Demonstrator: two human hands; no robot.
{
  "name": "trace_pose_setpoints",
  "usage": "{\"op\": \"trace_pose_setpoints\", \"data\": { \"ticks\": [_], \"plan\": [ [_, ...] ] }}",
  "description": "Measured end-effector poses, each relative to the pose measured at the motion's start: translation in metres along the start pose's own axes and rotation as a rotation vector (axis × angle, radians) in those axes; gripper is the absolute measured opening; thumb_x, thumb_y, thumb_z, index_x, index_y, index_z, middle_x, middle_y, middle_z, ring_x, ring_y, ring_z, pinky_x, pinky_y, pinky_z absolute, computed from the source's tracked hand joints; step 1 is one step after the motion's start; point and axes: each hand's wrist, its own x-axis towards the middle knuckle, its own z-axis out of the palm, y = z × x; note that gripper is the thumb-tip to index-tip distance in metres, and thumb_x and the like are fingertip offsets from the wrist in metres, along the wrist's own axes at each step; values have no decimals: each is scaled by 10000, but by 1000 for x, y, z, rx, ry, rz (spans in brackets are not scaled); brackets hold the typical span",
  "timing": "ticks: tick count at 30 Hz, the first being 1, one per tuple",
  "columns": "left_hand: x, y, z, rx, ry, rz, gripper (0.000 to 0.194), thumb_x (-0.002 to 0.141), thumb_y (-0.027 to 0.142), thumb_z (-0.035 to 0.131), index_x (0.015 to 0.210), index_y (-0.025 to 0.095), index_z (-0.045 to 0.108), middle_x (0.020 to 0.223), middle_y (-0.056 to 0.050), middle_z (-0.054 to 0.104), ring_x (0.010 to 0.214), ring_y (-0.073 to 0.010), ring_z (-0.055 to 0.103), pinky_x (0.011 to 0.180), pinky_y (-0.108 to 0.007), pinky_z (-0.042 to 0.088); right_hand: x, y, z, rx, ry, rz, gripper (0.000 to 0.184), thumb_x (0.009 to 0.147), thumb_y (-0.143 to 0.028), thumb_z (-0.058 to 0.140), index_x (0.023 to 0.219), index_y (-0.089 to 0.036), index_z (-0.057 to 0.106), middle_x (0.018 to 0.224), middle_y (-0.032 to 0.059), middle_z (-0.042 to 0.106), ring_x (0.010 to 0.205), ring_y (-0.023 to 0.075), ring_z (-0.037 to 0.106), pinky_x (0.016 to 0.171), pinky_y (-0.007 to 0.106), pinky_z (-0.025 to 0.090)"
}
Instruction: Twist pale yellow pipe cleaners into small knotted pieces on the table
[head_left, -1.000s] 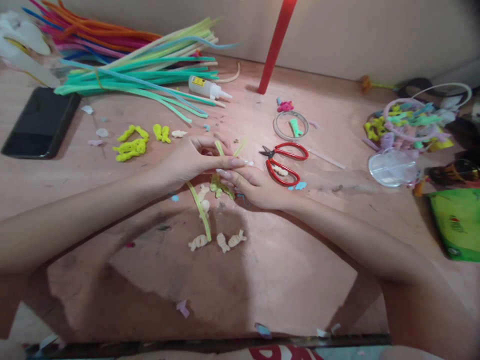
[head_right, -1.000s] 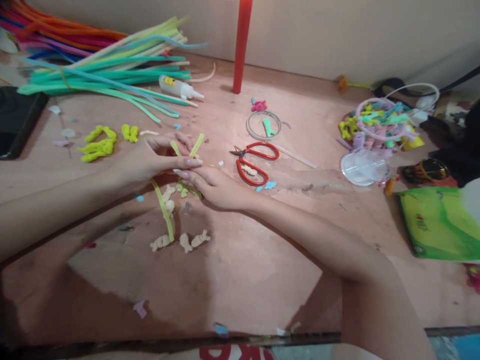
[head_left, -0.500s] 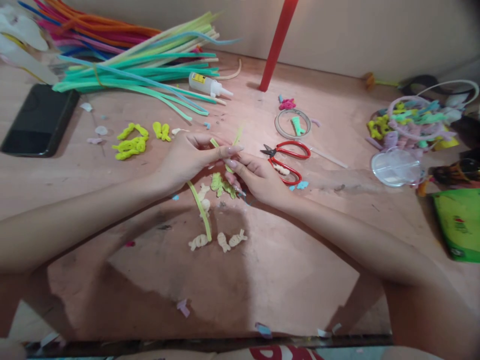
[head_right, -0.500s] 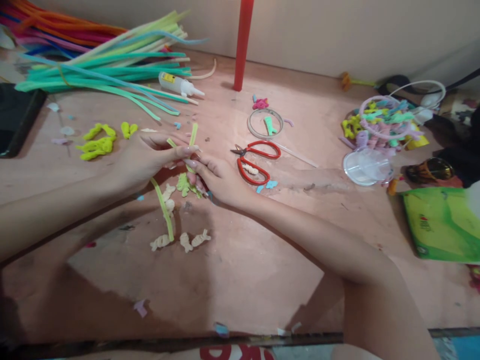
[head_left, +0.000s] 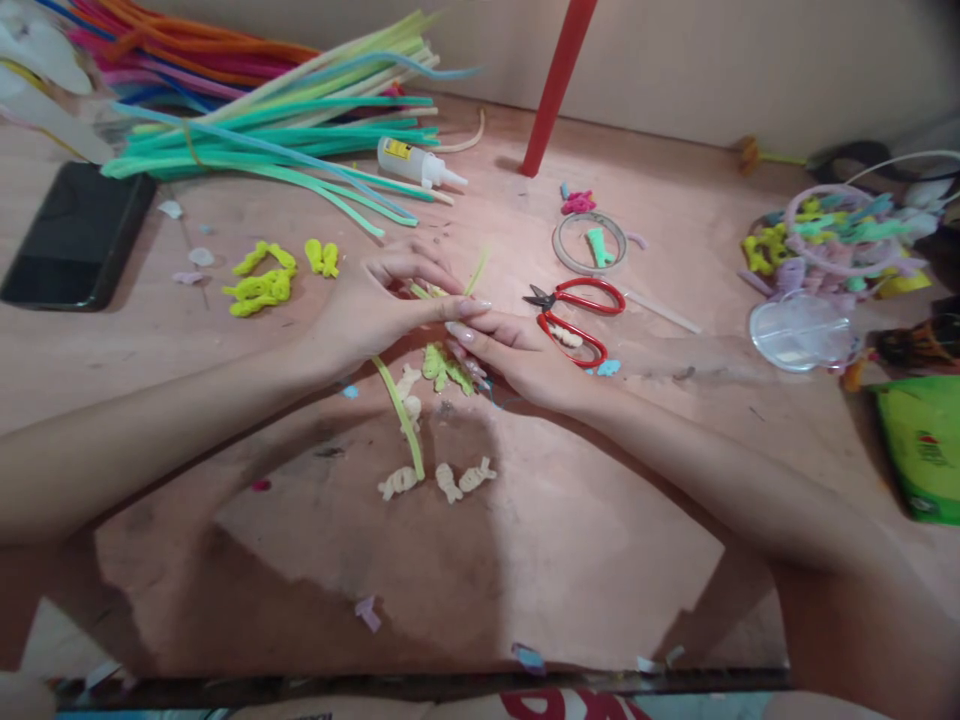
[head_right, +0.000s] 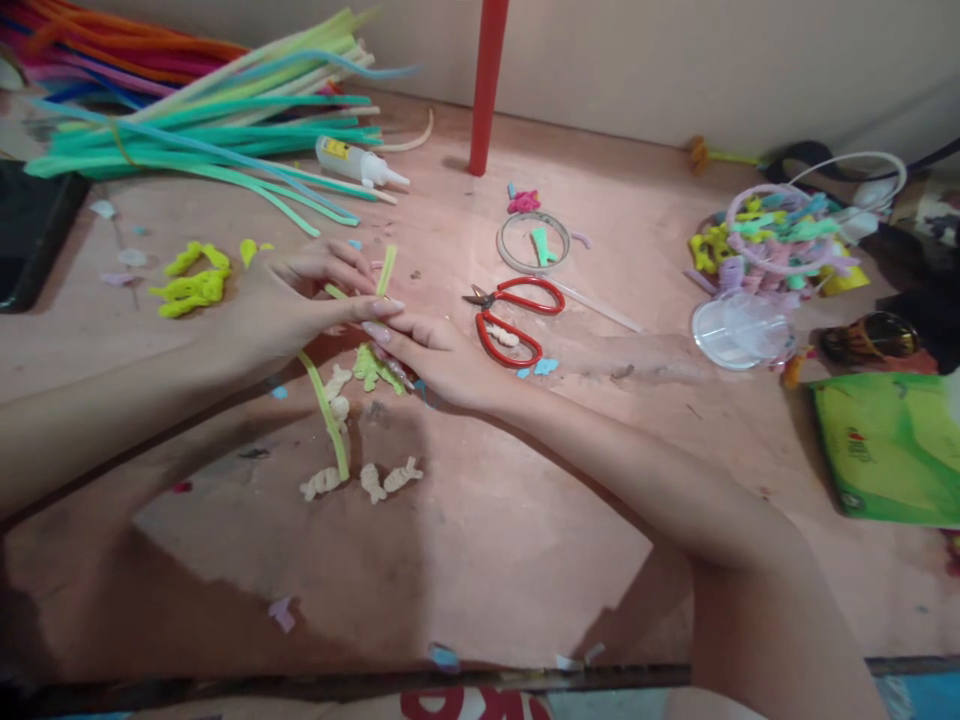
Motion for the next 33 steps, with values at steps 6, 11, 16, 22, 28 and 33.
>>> {"op": "trace_pose_setpoints", "data": {
  "ticks": [6,11,16,22,28,33],
  "plan": [
    [-2,1,2,-78,-44,-128,460,696,623,1052,737,238,803,883,-45,750,847,-210,679,685,-337,487,2,0,-2,134,-20,81,484,1042,-608,794,885,-169,665,713,-42,563,622,87,486,572,215,427],
    [-1,1,4,-230,-78,-203,488,797,647,981,857,215,762,829,-14,674,743,-169,667,686,-291,557,4,-3,-2,252,24,94,426,972,-539,889,952,-161,694,797,-29,649,641,75,548,584,189,486],
    [-4,2,1,-193,-83,-144,463,858,640,950,1007,238,774,832,-12,674,789,-194,690,765,-325,591,1,-6,-3,208,47,76,339,1078,-490,768,1031,-162,698,839,-14,702,644,78,616,605,190,524],
    [-8,7,-7,106,-41,48,348,910,621,887,858,279,854,937,-69,725,973,-264,686,852,-367,564,-3,-8,-4,64,65,61,504,1067,-664,725,1131,-167,669,730,-46,687,548,68,566,489,175,417],
    [-6,-4,-13,207,-67,223,201,965,508,836,979,316,897,1046,-58,808,1050,-290,716,1031,-432,530,-4,-10,-1,39,91,76,471,1091,-644,698,1111,-175,659,724,-46,699,524,69,570,449,190,369],
    [-9,-1,-13,207,-98,121,90,929,392,876,897,309,867,965,-69,808,1212,-314,742,1037,-369,558,-4,-9,-1,51,110,56,498,1070,-677,709,1063,-182,652,715,-40,704,523,72,563,468,194,399]
  ]
}}
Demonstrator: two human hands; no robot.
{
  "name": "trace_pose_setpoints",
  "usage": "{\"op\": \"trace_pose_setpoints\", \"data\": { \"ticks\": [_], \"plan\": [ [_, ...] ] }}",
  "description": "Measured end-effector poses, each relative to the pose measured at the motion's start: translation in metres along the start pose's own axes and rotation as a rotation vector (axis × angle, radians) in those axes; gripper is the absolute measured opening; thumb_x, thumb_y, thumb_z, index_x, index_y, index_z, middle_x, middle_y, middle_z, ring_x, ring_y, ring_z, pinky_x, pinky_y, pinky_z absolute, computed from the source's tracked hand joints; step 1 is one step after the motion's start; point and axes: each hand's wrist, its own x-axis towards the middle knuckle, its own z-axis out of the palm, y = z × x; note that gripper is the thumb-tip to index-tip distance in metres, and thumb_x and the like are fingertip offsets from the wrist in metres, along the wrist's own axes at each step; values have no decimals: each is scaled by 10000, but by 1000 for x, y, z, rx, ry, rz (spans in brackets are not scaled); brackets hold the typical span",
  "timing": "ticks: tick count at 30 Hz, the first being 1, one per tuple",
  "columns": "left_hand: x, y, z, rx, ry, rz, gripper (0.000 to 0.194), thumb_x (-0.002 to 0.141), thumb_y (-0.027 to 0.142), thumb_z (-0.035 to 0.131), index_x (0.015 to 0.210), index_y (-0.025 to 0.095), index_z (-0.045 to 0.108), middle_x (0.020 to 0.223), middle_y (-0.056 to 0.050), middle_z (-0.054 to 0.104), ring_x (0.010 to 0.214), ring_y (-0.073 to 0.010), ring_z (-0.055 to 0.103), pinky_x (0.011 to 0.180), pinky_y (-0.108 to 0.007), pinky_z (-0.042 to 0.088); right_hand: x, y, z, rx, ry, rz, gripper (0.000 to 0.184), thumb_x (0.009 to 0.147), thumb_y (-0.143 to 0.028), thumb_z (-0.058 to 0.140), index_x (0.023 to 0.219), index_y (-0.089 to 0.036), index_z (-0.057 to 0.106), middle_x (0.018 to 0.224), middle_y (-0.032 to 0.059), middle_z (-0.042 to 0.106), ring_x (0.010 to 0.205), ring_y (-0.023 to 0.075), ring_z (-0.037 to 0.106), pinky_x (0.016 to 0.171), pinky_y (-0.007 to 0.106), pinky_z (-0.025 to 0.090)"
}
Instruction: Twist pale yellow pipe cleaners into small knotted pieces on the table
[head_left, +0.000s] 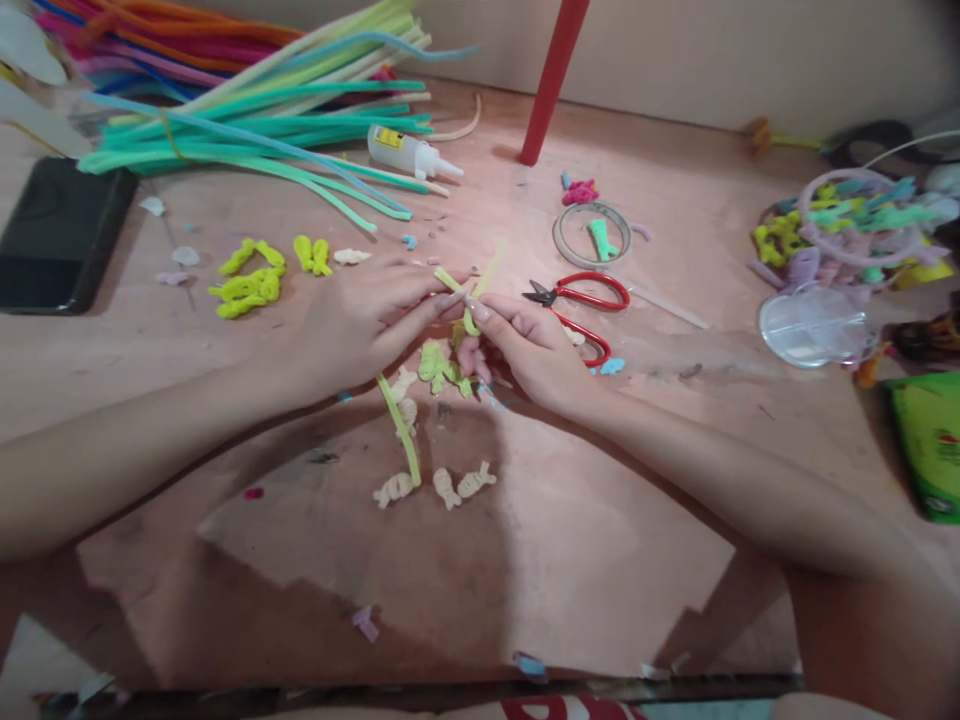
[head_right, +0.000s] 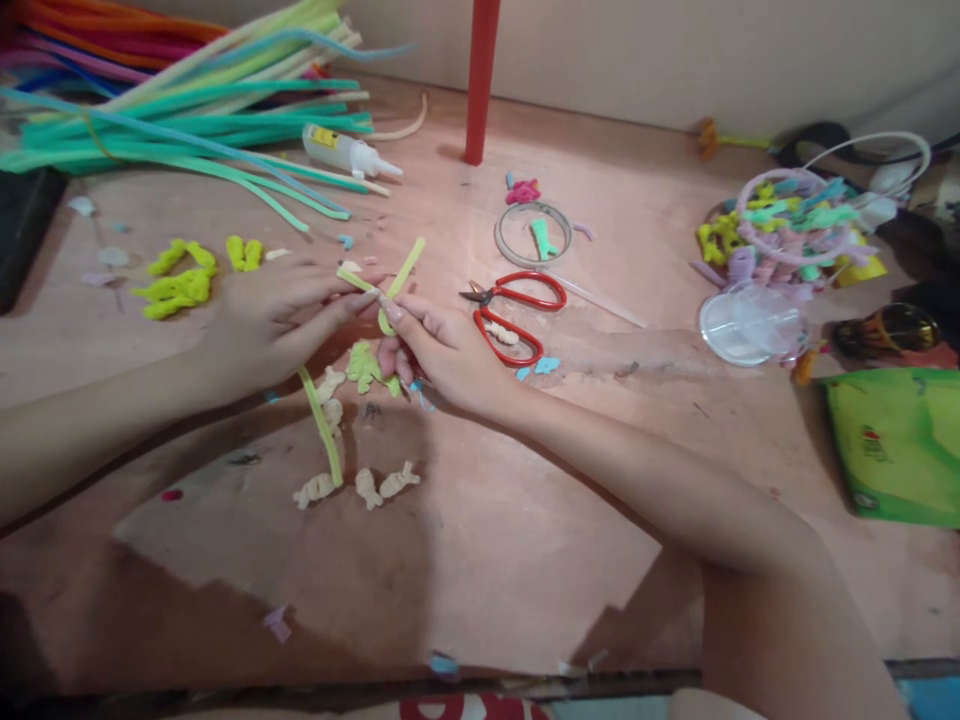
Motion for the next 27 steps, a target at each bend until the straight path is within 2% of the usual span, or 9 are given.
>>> {"op": "trace_pose_setpoints", "data": {
  "ticks": [4,7,10,12,14,18,20,23,27],
  "plan": [
    [-4,1,-1,67,-45,25,108,936,392,865,865,317,834,953,-69,814,1196,-312,749,1056,-372,568,-1,1,2,-32,3,-7,509,1067,-703,697,1056,-197,649,717,-40,700,509,76,542,453,203,386],
    [-9,-3,-2,244,-99,161,89,982,358,787,989,301,856,1081,-85,845,1177,-317,765,1113,-422,555,-4,0,4,-122,30,-5,529,1096,-720,633,958,-209,622,689,-34,666,506,84,538,444,216,382],
    [-11,-4,-1,298,-107,278,207,1021,374,718,1115,275,873,1195,-107,857,1164,-329,771,1128,-474,554,-6,-1,4,-183,33,-21,542,1117,-717,594,903,-219,582,715,-16,668,532,89,532,471,230,398],
    [-10,-1,2,158,-49,212,256,1046,439,706,1101,264,885,1170,-101,865,1109,-316,781,1084,-475,583,-6,-2,4,-164,-6,-46,508,1130,-690,595,933,-222,571,791,-6,693,578,91,534,533,233,449],
    [-8,5,5,-105,-13,45,308,1068,492,708,1025,244,886,1042,-83,864,953,-275,801,957,-438,635,-5,-2,3,-143,-62,-76,460,1144,-650,600,976,-223,571,836,-12,684,626,94,545,612,239,503],
    [-3,14,13,-477,-226,-194,454,1043,606,780,886,184,840,760,-53,786,703,-221,787,724,-343,666,-5,0,1,-134,-105,-98,433,1138,-643,619,1038,-222,592,856,-31,633,668,97,563,658,239,540],
    [-3,14,15,-513,-274,-221,471,1036,628,788,904,180,844,730,-47,774,701,-216,795,710,-318,670,-5,0,1,-113,-101,-63,455,1114,-676,641,1049,-228,592,868,-33,634,659,96,573,625,235,539],
    [-4,13,16,-476,-255,-252,403,1053,575,781,967,191,863,742,-36,777,708,-202,793,697,-288,667,-5,1,0,-89,-103,-24,493,1087,-709,661,1003,-228,592,876,-24,662,652,94,600,603,231,538],
    [-6,11,15,-339,-216,-239,387,1055,544,772,932,187,856,648,-16,691,701,-199,766,676,-269,644,-4,0,-2,-49,-139,-33,473,1096,-674,675,1009,-211,633,974,26,771,813,124,719,821,272,648]
  ]
}}
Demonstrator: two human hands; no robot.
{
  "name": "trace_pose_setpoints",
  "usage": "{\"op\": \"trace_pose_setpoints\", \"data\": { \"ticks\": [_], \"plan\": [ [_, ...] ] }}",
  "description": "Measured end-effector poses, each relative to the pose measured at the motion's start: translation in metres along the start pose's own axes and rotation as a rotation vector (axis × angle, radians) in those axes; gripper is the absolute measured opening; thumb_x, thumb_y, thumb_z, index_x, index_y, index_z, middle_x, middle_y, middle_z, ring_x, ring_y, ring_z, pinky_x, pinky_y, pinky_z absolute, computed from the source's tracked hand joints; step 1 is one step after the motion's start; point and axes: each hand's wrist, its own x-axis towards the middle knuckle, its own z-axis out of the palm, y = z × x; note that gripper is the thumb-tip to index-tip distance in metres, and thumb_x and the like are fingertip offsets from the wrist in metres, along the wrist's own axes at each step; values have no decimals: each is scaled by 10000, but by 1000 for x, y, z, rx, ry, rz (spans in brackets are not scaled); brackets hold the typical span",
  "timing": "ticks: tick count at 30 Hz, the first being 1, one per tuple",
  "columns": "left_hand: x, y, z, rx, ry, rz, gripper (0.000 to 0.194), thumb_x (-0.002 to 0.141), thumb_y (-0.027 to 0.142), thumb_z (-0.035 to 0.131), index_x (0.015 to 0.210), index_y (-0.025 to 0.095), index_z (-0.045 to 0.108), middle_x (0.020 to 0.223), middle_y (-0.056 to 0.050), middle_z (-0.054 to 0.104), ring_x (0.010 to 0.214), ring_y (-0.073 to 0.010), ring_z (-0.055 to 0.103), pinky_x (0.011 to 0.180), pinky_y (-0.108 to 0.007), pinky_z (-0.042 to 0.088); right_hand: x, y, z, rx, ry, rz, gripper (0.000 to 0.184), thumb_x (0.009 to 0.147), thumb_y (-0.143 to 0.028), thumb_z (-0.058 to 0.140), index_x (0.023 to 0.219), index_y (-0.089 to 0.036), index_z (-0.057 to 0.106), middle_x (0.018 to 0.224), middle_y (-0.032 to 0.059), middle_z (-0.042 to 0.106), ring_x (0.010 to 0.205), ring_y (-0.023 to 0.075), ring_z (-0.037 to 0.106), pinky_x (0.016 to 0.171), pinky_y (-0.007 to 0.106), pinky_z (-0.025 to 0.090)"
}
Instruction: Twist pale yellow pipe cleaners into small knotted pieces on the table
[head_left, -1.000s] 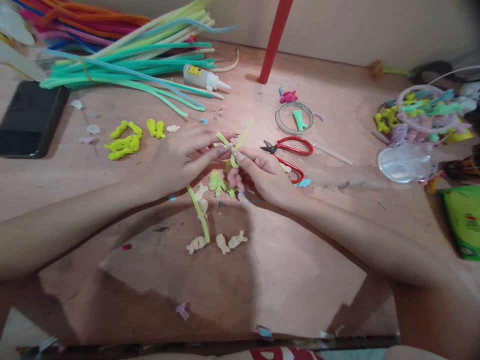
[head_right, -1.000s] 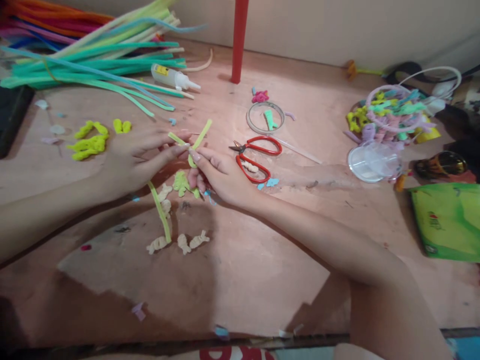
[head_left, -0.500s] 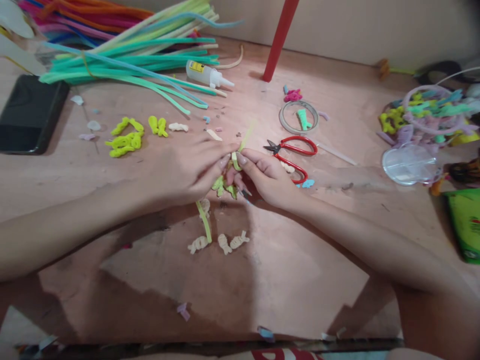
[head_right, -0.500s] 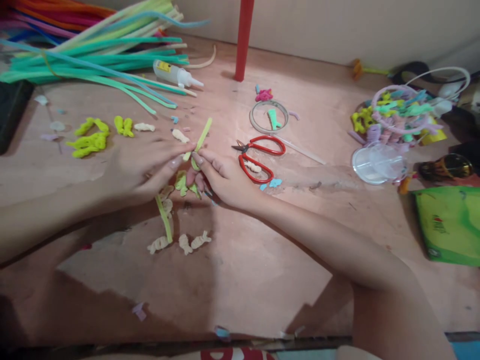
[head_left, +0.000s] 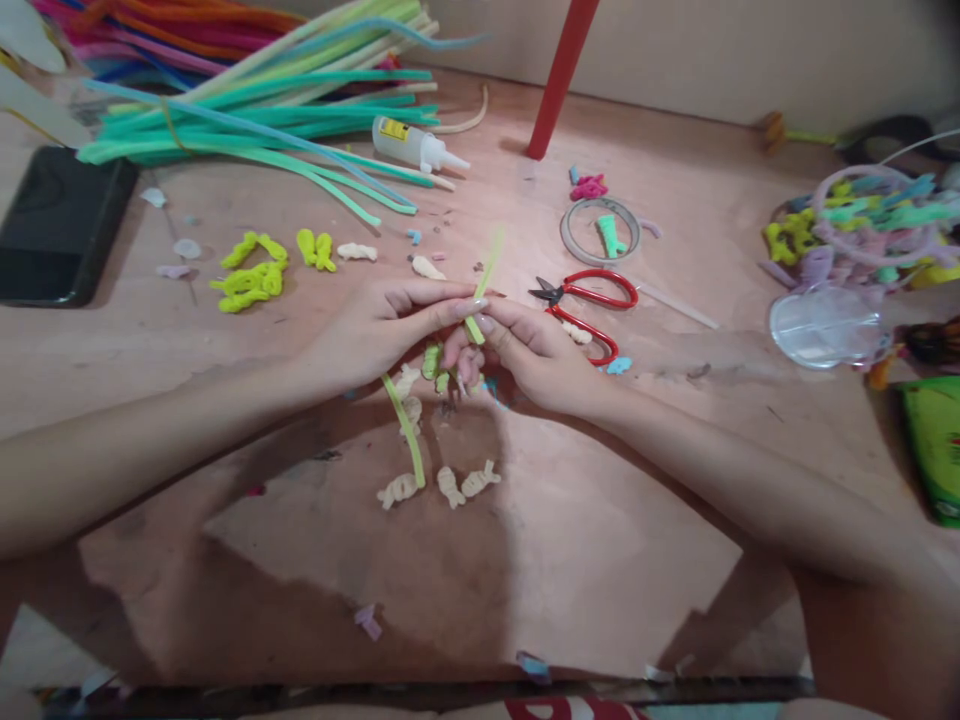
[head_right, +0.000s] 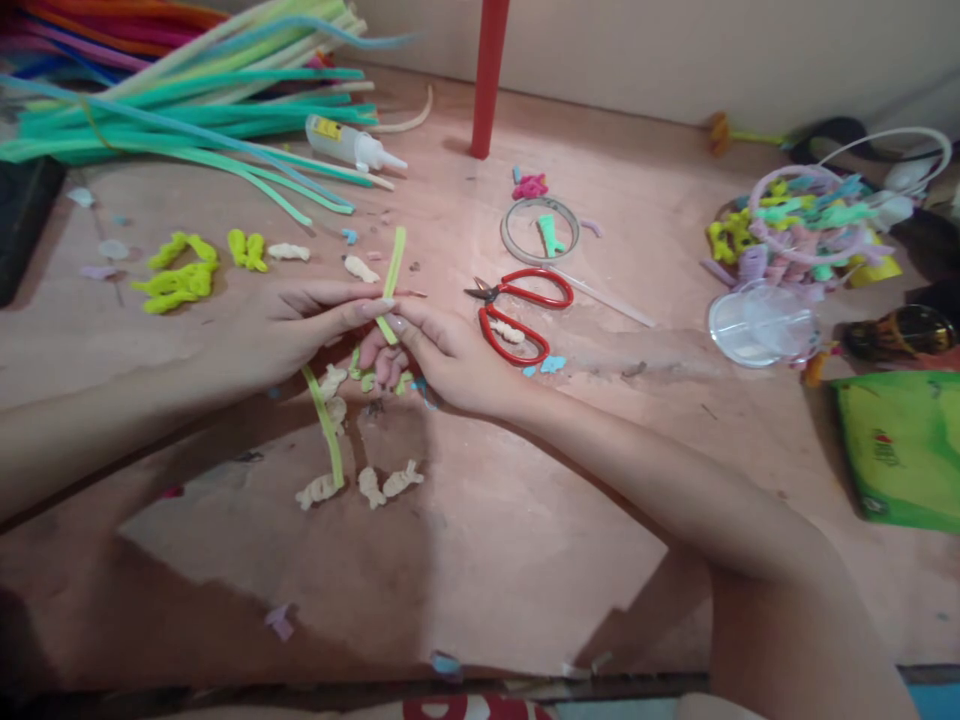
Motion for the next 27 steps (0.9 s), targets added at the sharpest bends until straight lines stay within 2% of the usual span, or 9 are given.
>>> {"op": "trace_pose_setpoints", "data": {
  "ticks": [4,7,9,11,15,17,19,22,27],
  "plan": [
    [-1,-1,-1,133,118,57,393,998,563,819,956,174,857,814,-36,763,856,-212,772,751,-272,636,2,1,-4,72,-27,12,486,1047,-691,742,1073,-210,681,1068,58,823,1077,196,801,1034,368,679],
    [-1,-2,-2,180,119,75,407,1003,571,812,978,165,835,974,-63,798,1011,-243,775,855,-301,642,4,4,-5,89,-10,31,482,1023,-683,779,1123,-216,709,1117,67,824,1178,221,796,1046,383,686],
    [-1,-6,-2,154,144,118,415,1018,591,801,1076,180,798,1087,-69,789,1066,-247,767,883,-315,639,6,6,-4,80,42,11,481,1018,-685,782,1152,-226,727,1154,65,814,1207,223,780,1034,375,691],
    [-2,-12,-1,95,200,171,460,1008,626,825,1179,214,710,1164,-61,755,1088,-234,751,880,-312,627,7,7,-3,69,114,-39,462,1039,-676,755,1177,-236,746,1182,57,793,1187,213,761,1007,359,692],
    [-2,-22,1,28,232,173,539,967,673,871,1143,242,599,1047,-20,704,1018,-204,723,816,-278,581,7,6,0,-39,234,-112,394,1091,-606,709,1201,-236,787,1151,36,689,969,152,693,829,275,668],
    [-1,-22,2,7,187,193,528,980,698,843,1110,226,644,1043,-25,717,964,-184,716,806,-272,582,7,5,1,-116,278,-124,385,1095,-591,710,1181,-226,795,1099,25,622,869,132,645,737,254,636],
    [0,-19,3,-55,107,209,513,1005,705,809,1102,211,708,1002,-32,737,879,-167,710,783,-277,593,7,4,0,-177,302,-144,405,1103,-607,689,1160,-218,788,1056,19,593,827,130,624,721,261,624],
    [2,-13,3,-162,9,118,451,1034,626,809,1111,183,781,873,-43,743,825,-203,747,769,-324,629,7,4,-2,-206,261,-158,445,1128,-641,628,1214,-226,762,985,10,621,778,139,613,719,280,611],
    [-2,-7,6,-284,-2,35,341,1002,482,873,1106,165,799,889,-47,771,887,-238,808,830,-358,691,5,5,-5,-293,263,-176,513,1133,-695,573,1279,-236,751,971,17,652,776,150,618,693,284,594]
  ]
}}
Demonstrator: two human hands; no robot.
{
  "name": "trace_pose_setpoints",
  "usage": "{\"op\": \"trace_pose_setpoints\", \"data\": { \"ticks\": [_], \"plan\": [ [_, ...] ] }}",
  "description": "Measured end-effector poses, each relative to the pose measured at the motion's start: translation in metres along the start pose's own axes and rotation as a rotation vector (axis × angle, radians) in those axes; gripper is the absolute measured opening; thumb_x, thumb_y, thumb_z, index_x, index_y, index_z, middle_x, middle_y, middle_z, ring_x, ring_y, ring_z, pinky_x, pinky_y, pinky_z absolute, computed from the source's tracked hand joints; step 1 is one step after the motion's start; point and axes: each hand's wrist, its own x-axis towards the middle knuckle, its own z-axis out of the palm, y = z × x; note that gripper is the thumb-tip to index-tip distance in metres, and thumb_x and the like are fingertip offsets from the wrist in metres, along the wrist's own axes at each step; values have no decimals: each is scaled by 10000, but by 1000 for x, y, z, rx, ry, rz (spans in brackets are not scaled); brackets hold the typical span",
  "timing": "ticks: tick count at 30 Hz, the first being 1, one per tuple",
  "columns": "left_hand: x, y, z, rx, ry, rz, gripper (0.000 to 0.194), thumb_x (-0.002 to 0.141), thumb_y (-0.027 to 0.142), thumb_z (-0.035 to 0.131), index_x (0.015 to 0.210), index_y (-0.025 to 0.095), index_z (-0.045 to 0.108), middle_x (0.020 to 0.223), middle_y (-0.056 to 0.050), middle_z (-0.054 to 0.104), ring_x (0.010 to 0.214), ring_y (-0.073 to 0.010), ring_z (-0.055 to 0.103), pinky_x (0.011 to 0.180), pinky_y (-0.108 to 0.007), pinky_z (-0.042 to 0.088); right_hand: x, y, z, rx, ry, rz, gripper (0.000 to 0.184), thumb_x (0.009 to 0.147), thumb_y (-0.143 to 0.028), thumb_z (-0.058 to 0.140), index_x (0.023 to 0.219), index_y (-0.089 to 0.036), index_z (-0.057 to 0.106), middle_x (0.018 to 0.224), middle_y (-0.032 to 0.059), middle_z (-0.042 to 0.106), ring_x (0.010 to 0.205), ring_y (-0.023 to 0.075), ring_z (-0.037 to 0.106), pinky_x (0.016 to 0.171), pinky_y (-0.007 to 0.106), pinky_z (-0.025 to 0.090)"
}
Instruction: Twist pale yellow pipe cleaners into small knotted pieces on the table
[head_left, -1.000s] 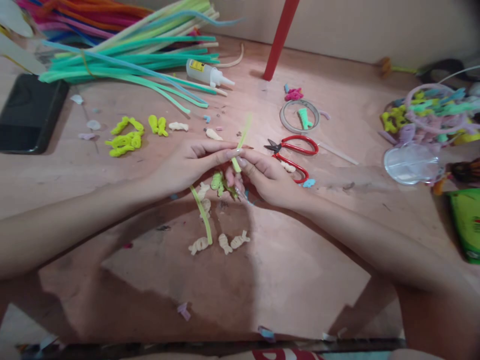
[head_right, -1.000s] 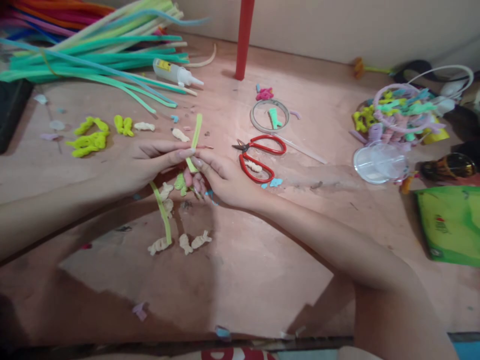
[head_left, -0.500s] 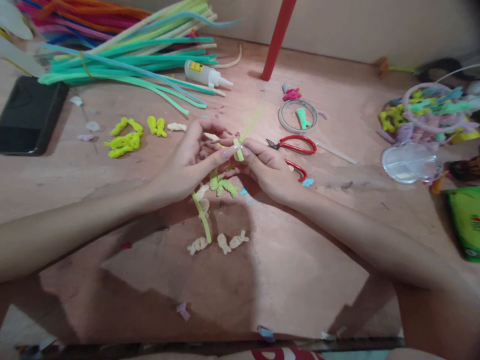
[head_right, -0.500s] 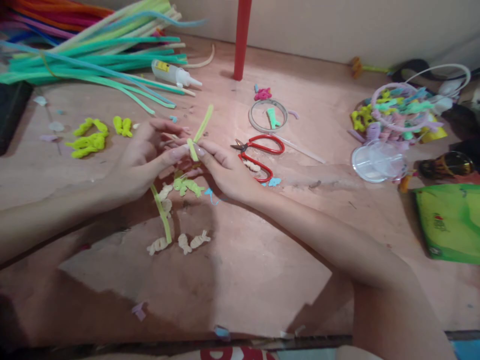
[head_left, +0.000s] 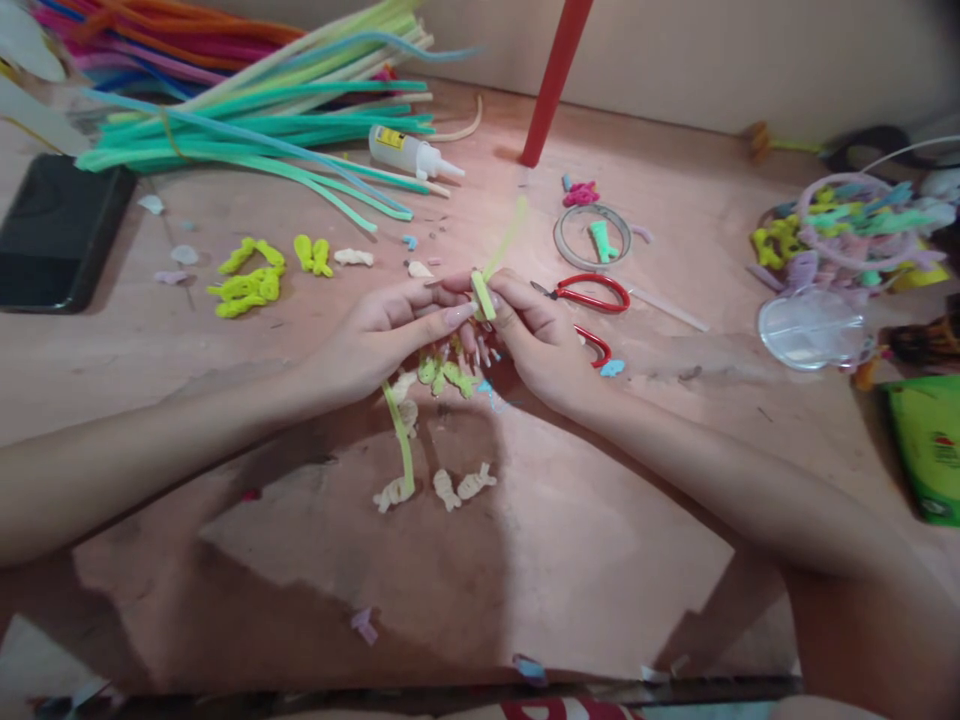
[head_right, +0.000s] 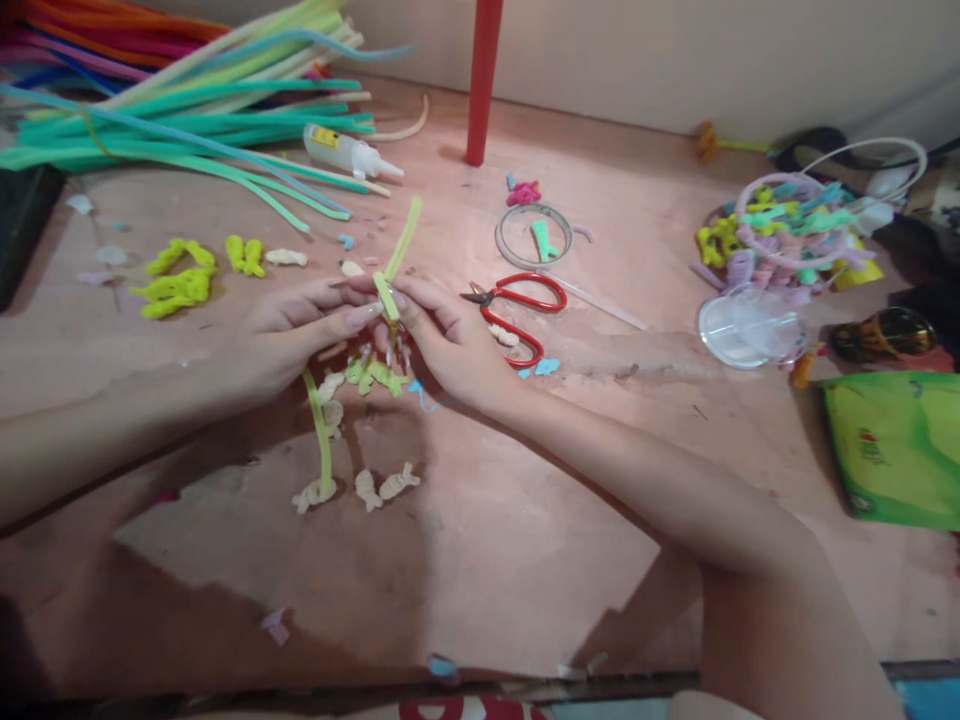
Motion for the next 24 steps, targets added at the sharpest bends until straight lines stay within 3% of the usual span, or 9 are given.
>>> {"op": "trace_pose_setpoints", "data": {
  "ticks": [3,6,10,14,16,20,24],
  "plan": [
    [-2,0,2,-46,7,-45,343,1014,506,852,1089,181,772,911,-45,784,854,-233,817,770,-338,690,0,-1,-1,-125,66,-50,543,1124,-714,577,1217,-222,788,1055,47,674,900,171,652,840,322,634],
    [-1,-1,3,-39,17,-72,348,1001,503,876,1068,185,749,887,-39,776,815,-221,808,749,-333,683,1,-4,-1,-160,76,-91,573,1094,-754,601,1133,-218,799,1005,43,678,946,188,661,910,353,640],
    [0,-1,4,-20,73,-78,302,961,460,911,1022,209,755,875,-39,780,852,-233,802,774,-346,683,0,-13,3,40,67,34,435,1070,-654,704,1057,-223,763,961,24,687,841,162,633,805,304,616],
    [0,1,4,-4,70,-98,346,925,488,931,922,208,728,807,-30,755,729,-195,740,664,-309,624,-4,-22,5,326,9,166,230,1013,-437,810,1093,-236,732,916,-11,715,749,136,629,699,259,568],
    [0,4,4,20,31,-91,384,919,496,934,881,200,692,752,-19,719,668,-172,697,627,-289,586,-5,-23,5,399,22,162,281,973,-399,866,1143,-243,705,924,-30,725,745,124,647,687,241,559],
    [-1,9,5,39,-12,-65,406,900,462,958,845,200,653,709,5,662,634,-139,632,611,-262,539,-1,-18,5,485,15,182,417,952,-491,909,1110,-253,604,873,-57,703,700,113,676,640,227,558],
    [-2,9,5,16,-10,-95,430,866,465,976,829,208,633,685,21,616,586,-118,556,531,-237,456,3,-19,1,442,-17,168,478,930,-499,941,1107,-255,570,885,-57,713,737,112,693,708,239,610]
  ]
}}
